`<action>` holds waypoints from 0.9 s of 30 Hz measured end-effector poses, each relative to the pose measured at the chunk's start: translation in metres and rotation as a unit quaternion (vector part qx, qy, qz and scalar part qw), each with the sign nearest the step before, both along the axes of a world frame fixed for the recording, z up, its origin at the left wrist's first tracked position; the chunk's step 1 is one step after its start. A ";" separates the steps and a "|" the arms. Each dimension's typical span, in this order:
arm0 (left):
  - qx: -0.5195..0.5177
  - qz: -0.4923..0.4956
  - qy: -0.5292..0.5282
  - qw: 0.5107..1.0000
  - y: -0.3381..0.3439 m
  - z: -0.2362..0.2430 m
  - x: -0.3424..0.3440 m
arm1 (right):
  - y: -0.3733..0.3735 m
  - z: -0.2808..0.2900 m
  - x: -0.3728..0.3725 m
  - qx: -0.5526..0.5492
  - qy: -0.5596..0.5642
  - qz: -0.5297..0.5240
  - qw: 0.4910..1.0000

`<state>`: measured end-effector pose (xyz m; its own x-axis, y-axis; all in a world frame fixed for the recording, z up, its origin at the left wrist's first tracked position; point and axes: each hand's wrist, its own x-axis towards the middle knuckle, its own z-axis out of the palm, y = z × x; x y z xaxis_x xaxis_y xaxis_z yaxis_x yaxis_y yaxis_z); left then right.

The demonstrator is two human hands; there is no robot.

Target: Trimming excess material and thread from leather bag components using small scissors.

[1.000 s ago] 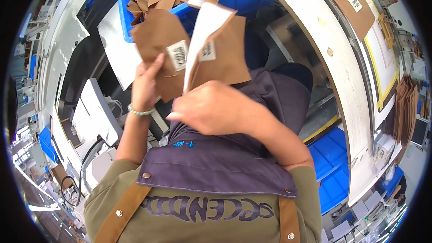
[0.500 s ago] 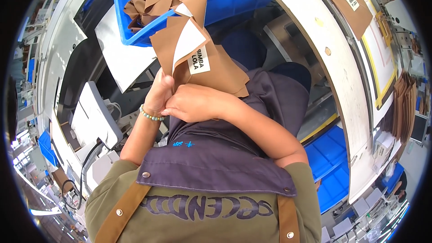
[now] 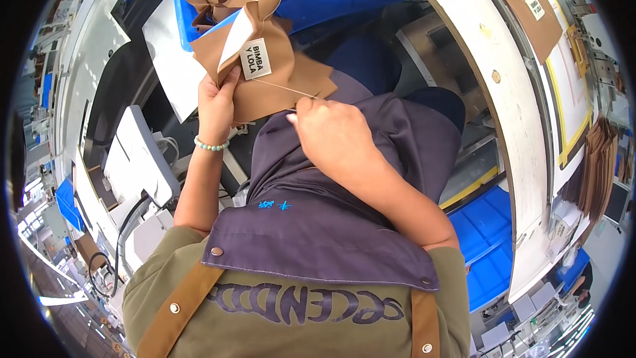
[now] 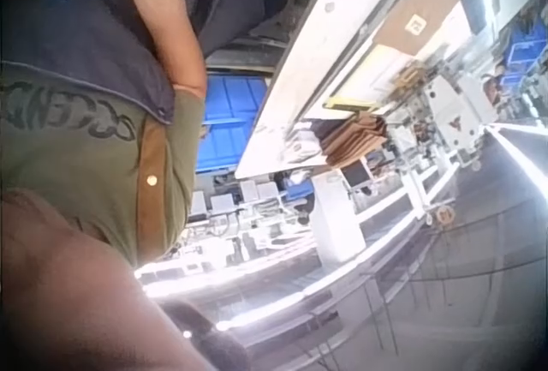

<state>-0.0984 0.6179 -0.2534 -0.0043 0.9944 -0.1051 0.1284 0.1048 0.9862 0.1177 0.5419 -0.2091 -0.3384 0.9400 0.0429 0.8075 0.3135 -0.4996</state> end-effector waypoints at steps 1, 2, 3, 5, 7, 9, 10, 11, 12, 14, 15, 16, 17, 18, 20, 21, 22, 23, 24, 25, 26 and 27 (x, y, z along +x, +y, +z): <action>0.042 -0.009 0.063 0.997 0.000 0.001 0.002 | 0.000 -0.004 0.001 0.011 -0.046 -0.033 0.998; 0.065 -0.009 0.106 0.992 -0.002 0.006 0.005 | 0.002 -0.010 0.001 0.003 -0.086 -0.042 0.995; 0.065 -0.011 0.106 0.992 -0.004 0.008 0.007 | 0.003 -0.022 0.001 0.002 -0.087 -0.044 0.995; 0.082 -0.014 0.141 0.986 -0.008 0.011 0.008 | 0.006 -0.038 0.001 -0.009 -0.120 -0.063 0.991; 0.075 -0.013 0.145 0.987 -0.007 0.014 0.006 | 0.005 -0.042 0.006 -0.022 -0.112 -0.076 0.990; 0.052 0.000 0.108 0.993 -0.006 0.012 -0.001 | 0.005 -0.034 0.013 -0.037 -0.104 -0.087 0.990; 0.033 0.003 0.069 0.997 -0.005 0.010 -0.006 | 0.005 -0.026 0.020 -0.048 -0.096 -0.063 0.992; 0.014 0.007 0.031 0.999 -0.004 0.007 -0.013 | 0.005 -0.018 0.029 -0.059 -0.086 -0.038 0.994; -0.016 0.016 -0.006 1.000 -0.004 0.005 -0.017 | 0.005 -0.011 0.040 -0.070 -0.032 0.032 0.996; -0.068 0.011 -0.067 0.995 -0.003 0.012 -0.021 | 0.012 0.012 0.065 -0.174 0.100 0.131 0.971; -0.121 0.012 -0.125 0.985 -0.004 0.015 -0.026 | 0.014 0.031 0.068 -0.205 0.240 0.117 0.942; -0.149 0.013 -0.168 0.974 -0.006 0.013 -0.034 | 0.013 0.053 0.070 -0.233 0.376 0.101 0.891; -0.173 0.026 -0.224 0.959 -0.009 0.018 -0.036 | 0.013 0.070 0.078 -0.195 0.431 0.099 0.875; -0.191 0.044 -0.246 0.949 -0.012 0.014 -0.041 | 0.005 0.077 0.070 -0.092 0.557 0.051 0.824; -0.245 0.045 -0.295 0.923 -0.007 0.001 -0.051 | 0.014 0.121 0.091 -0.185 0.593 0.192 0.760; -0.250 0.037 -0.294 0.922 -0.010 0.001 -0.046 | 0.019 0.144 0.101 -0.273 0.615 0.340 0.657; -0.243 0.072 -0.260 0.932 -0.020 0.005 -0.047 | 0.007 0.176 0.087 -0.244 0.584 0.256 0.730; -0.222 0.110 -0.224 0.943 -0.016 0.003 -0.048 | -0.015 0.140 0.067 -0.178 0.747 0.188 0.612; -0.217 0.106 -0.203 0.949 -0.023 -0.005 -0.061 | -0.018 0.133 0.065 -0.186 0.753 0.189 0.602; -0.219 0.104 -0.208 0.948 -0.024 -0.003 -0.057 | -0.021 0.135 0.064 -0.181 0.737 0.197 0.621; -0.196 0.081 -0.176 0.961 -0.025 0.001 -0.051 | -0.022 0.138 0.062 -0.175 0.721 0.205 0.639; -0.173 0.060 -0.143 0.973 -0.026 0.006 -0.044 | -0.023 0.141 0.060 -0.170 0.703 0.214 0.656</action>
<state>-0.1429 0.5921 -0.2472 -0.0386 0.8939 -0.4466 -0.1802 0.4334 0.8830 0.1782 0.5186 -0.0682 -0.4256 0.8073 0.4088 -0.6531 0.0386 -0.7563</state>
